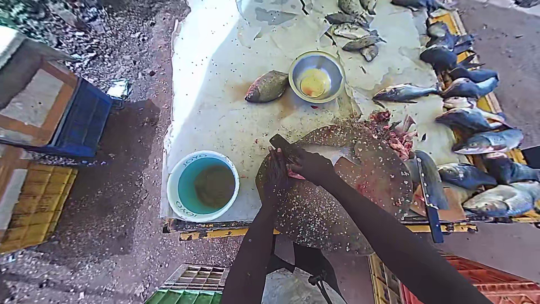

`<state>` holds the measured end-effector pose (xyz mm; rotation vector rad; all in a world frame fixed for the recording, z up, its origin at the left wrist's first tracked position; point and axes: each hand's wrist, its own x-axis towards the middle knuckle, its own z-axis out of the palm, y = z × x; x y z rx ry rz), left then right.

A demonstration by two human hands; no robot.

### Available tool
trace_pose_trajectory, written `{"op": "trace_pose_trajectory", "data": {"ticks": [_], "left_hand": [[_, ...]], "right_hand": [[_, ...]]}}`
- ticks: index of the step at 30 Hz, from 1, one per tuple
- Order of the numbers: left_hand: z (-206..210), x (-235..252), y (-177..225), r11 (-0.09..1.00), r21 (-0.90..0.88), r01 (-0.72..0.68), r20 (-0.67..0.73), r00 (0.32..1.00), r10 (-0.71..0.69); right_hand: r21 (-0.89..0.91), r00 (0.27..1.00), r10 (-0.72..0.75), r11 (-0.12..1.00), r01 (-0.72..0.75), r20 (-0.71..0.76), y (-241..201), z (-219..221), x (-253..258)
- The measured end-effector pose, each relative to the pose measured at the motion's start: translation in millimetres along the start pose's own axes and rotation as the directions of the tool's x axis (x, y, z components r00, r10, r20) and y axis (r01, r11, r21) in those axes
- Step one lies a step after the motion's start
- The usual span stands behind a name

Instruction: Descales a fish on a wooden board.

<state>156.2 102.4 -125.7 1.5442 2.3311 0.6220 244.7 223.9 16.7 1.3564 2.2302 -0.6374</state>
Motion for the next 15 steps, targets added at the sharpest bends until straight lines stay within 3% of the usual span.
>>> {"op": "trace_pose_trajectory", "data": {"ticks": [4, 7, 9, 11, 13, 15], "left_hand": [[4.5, 14.5, -2.5, 0.999, 0.047, 0.0, -0.004, 1.0, 0.0], [0.2, 4.1, 4.1, 1.0, 0.0, -0.006, 0.032, 0.999, 0.006], [1.5, 16.7, 0.7, 1.0, 0.006, -0.013, -0.028, 1.0, 0.013], [4.8, 23.3, -0.5, 1.0, 0.03, 0.0, -0.057, 0.998, 0.001], [4.1, 6.2, 4.4, 1.0, 0.007, 0.001, -0.03, 1.0, -0.001], [1.1, 19.2, 4.8, 1.0, 0.011, -0.015, -0.055, 0.998, 0.015]], "right_hand": [[-0.143, 0.979, 0.16, 0.979, -0.142, 0.126, 24.7, -34.0, -87.2], [-0.169, 0.995, 0.089, 0.982, -0.081, 0.043, 16.2, -14.8, -57.2], [-0.129, 0.999, 0.008, 0.992, -0.013, -0.038, -0.4, -6.2, -0.4], [-0.123, 0.998, -0.031, 0.992, 0.024, -0.053, -5.7, -9.8, 20.5], [-0.075, 1.0, 0.001, 0.997, 0.0, 0.02, 12.4, -1.1, -18.8], [0.041, 0.994, -0.002, 0.999, -0.002, 0.111, 38.9, -17.1, -60.4]]}}
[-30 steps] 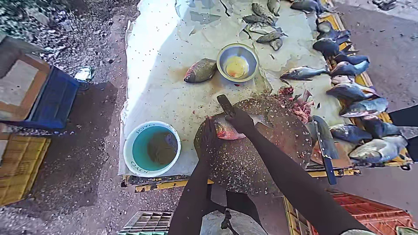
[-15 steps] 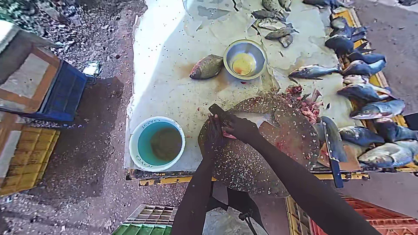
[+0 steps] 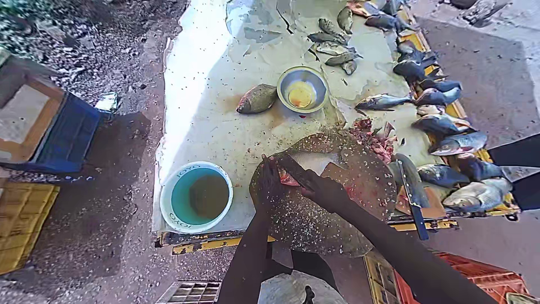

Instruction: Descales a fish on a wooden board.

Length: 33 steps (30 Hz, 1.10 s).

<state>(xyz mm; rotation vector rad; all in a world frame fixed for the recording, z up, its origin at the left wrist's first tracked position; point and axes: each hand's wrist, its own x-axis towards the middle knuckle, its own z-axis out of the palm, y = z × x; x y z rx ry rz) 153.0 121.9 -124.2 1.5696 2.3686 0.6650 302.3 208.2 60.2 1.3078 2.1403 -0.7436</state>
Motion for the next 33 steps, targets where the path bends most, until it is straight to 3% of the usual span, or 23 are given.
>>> {"op": "trace_pose_trajectory", "data": {"ticks": [3, 4, 6, 7, 8, 10, 11, 13, 15, 17, 19, 22, 24, 27, 30, 33], "left_hand": [[2.6, 1.0, 0.0, 0.999, -0.019, -0.027, -0.019, 0.999, 0.027], [4.0, -8.0, 1.9, 0.999, -0.02, -0.038, 0.001, 0.999, 0.038], [-2.9, -1.1, 2.0, 0.999, -0.003, -0.038, -0.004, 0.999, 0.038], [-4.5, -1.9, 3.7, 1.0, -0.009, -0.027, 0.002, 1.0, 0.027], [-7.4, 3.8, 2.0, 1.0, -0.013, -0.018, -0.005, 1.0, 0.018], [-7.9, 1.1, 2.5, 0.999, -0.031, -0.015, 0.016, 1.0, 0.015], [-7.7, -1.7, 3.6, 0.999, -0.038, -0.017, 0.034, 0.999, 0.019], [-8.4, 1.1, 3.9, 0.999, -0.032, -0.014, 0.027, 1.0, 0.015], [-9.8, 3.3, 4.1, 0.998, -0.059, 0.013, 0.022, 1.0, -0.012], [-9.1, 5.3, -2.5, 0.996, -0.083, 0.031, 0.008, 1.0, -0.031], [-4.2, -8.7, 2.6, 0.992, -0.123, 0.035, 0.035, 0.999, -0.031], [-25.9, -10.0, 5.1, 0.996, -0.083, 0.032, 0.071, 0.997, -0.027], [-30.2, -12.9, 0.9, 0.995, -0.103, 0.001, 0.056, 0.998, 0.005], [-12.3, -8.0, -1.5, 0.998, -0.063, -0.017, 0.039, 0.999, 0.02], [-2.0, -23.3, -6.8, 0.995, -0.082, -0.059, 0.029, 0.998, 0.062], [-6.8, -4.0, -6.5, 0.997, -0.057, -0.059, -0.027, 0.998, 0.057]], "right_hand": [[0.373, 0.995, -0.071, 0.927, 0.043, 0.063, 79.0, -22.5, -2.9], [0.477, 1.0, 0.007, 0.879, -0.002, -0.01, 101.1, -15.0, 5.1], [0.543, 0.929, 0.255, 0.836, -0.073, -0.267, 87.4, 4.5, 33.1], [0.492, 0.916, 0.271, 0.865, -0.097, -0.297, 66.6, 12.8, 35.5], [0.453, 0.941, 0.197, 0.89, -0.054, -0.274, 44.8, 12.4, 34.3], [0.436, 0.994, 0.016, 0.899, 0.031, -0.104, 29.9, 0.2, 21.9], [0.448, 0.998, -0.004, 0.893, 0.032, -0.063, 35.8, -7.8, 23.6], [0.388, 0.989, 0.092, 0.921, -0.039, -0.118, 40.0, -19.0, 40.7], [0.238, 0.984, 0.119, 0.968, -0.084, -0.133, 13.4, -14.2, 46.0], [0.21, 0.997, -0.069, 0.975, 0.076, -0.04, -13.1, -14.8, 42.5], [0.241, 0.992, -0.127, 0.963, 0.123, 0.003, -5.8, -20.7, 46.3], [0.243, 0.981, 0.078, 0.969, -0.033, -0.18, -12.5, 3.4, 55.3], [0.097, 0.982, 0.152, 0.985, -0.142, -0.113, -27.1, 19.2, 2.6], [-0.044, 0.973, 0.232, 0.972, -0.232, -0.005, -19.6, 2.9, -60.5], [-0.064, 0.984, 0.161, 0.984, -0.166, -0.075, -29.4, 13.1, -23.4], [0.071, 0.971, 0.102, 0.994, -0.088, -0.217, -46.1, 16.7, 52.7]]}}
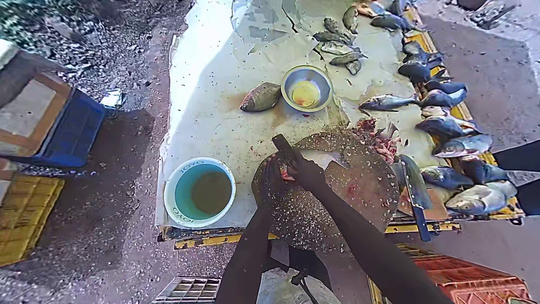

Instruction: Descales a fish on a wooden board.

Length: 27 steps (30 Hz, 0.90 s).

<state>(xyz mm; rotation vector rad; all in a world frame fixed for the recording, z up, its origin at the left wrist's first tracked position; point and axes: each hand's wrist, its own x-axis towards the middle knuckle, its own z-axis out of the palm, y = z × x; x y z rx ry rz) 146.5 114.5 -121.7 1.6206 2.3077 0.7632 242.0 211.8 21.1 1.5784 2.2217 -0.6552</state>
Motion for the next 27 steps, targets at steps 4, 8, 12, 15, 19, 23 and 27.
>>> {"op": "trace_pose_trajectory", "data": {"ticks": [4, 8, 12, 15, 19, 23, 27], "left_hand": [[-2.8, -6.5, 4.2, 1.0, 0.022, 0.004, 0.062, 0.998, -0.005], [-15.2, -16.4, 5.2, 0.998, -0.062, 0.018, 0.091, 0.996, -0.013], [6.6, 1.9, 1.5, 0.999, 0.05, -0.016, 0.015, 1.0, 0.015], [3.4, 4.1, -1.9, 0.996, 0.086, -0.019, 0.031, 0.999, 0.016], [6.8, 3.2, -1.9, 0.998, 0.056, -0.027, 0.041, 0.999, 0.025], [6.6, 0.7, -1.4, 0.998, 0.046, -0.051, 0.004, 0.999, 0.051], [-3.3, 5.6, 5.1, 1.0, 0.017, -0.025, 0.044, 0.999, 0.024]], "right_hand": [[0.027, 0.986, 0.143, 0.989, -0.146, 0.085, 31.7, 26.3, -72.0], [0.238, 0.99, 0.024, 0.97, -0.056, 0.138, 105.9, 7.2, -98.3], [0.519, 0.972, 0.154, 0.854, -0.039, -0.179, 120.3, -0.2, 16.5], [0.533, 0.957, 0.271, 0.827, -0.175, -0.105, 57.4, 48.9, -27.0], [0.504, 0.997, 0.06, 0.861, -0.074, 0.043, 68.1, 60.9, -102.7], [0.623, 0.972, 0.188, 0.78, -0.059, -0.143, 105.8, 23.2, 0.5], [0.627, 0.946, 0.312, 0.755, -0.192, -0.086, 49.4, 74.4, -60.2]]}}
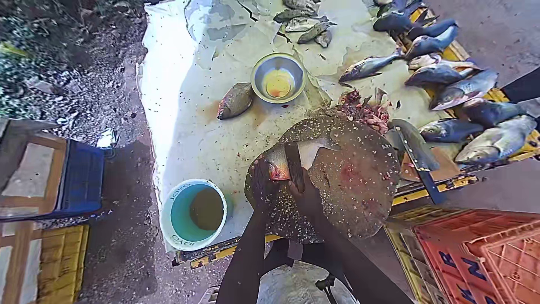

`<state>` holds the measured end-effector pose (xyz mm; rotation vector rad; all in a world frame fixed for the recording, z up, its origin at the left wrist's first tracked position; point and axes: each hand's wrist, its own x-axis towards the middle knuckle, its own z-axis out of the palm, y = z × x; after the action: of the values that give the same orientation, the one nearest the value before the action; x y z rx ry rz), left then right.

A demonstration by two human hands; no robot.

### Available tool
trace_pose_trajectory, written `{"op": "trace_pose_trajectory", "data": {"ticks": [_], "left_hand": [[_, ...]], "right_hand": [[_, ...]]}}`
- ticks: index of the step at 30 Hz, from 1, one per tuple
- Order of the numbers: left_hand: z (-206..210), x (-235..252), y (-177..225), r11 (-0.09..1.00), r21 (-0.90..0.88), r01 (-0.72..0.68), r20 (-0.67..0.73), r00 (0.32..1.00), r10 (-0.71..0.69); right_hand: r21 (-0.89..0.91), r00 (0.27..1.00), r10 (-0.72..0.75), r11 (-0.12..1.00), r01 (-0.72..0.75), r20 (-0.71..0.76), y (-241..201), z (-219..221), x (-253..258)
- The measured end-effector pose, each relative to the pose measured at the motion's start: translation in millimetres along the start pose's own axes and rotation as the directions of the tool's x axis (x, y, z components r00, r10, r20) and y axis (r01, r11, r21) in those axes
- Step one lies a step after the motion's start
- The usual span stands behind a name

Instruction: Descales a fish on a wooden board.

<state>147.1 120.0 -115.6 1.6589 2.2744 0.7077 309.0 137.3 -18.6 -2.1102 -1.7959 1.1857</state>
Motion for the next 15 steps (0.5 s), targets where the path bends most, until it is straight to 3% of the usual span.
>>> {"op": "trace_pose_trajectory", "data": {"ticks": [2, 4, 7, 9, 11, 13, 15], "left_hand": [[-6.8, -9.8, 3.9, 1.0, 0.007, -0.016, 0.057, 0.998, 0.016], [-8.2, -8.0, 1.9, 0.999, 0.025, -0.044, 0.051, 0.998, 0.042], [2.0, -1.5, -0.1, 0.996, 0.072, -0.043, -0.018, 0.999, 0.045], [0.7, -6.5, 1.5, 0.996, 0.082, -0.031, -0.012, 0.999, 0.032], [0.8, -3.1, 0.3, 0.997, 0.083, -0.011, -0.014, 1.0, 0.012], [4.7, -0.6, 0.6, 0.997, 0.078, -0.015, -0.001, 1.0, 0.015], [4.0, -0.5, -3.5, 0.996, 0.08, -0.029, 0.002, 1.0, 0.029]], "right_hand": [[-0.026, 0.987, -0.037, 0.999, 0.042, 0.158, 27.3, -4.7, -55.7], [0.016, 0.967, -0.083, 0.997, 0.081, 0.24, 30.3, -43.5, -29.5], [0.125, 0.99, -0.141, 0.983, 0.138, 0.019, 19.7, -77.3, 68.8], [0.15, 0.997, -0.017, 0.988, 0.029, -0.081, 16.1, -53.6, 89.0], [0.191, 0.994, 0.061, 0.981, -0.043, -0.088, 22.2, -7.6, 37.9], [0.34, 0.998, 0.016, 0.94, 0.008, -0.067, 50.6, 23.4, -34.2], [0.468, 0.999, -0.04, 0.883, 0.04, -0.008, 64.9, 8.9, -61.7]]}}
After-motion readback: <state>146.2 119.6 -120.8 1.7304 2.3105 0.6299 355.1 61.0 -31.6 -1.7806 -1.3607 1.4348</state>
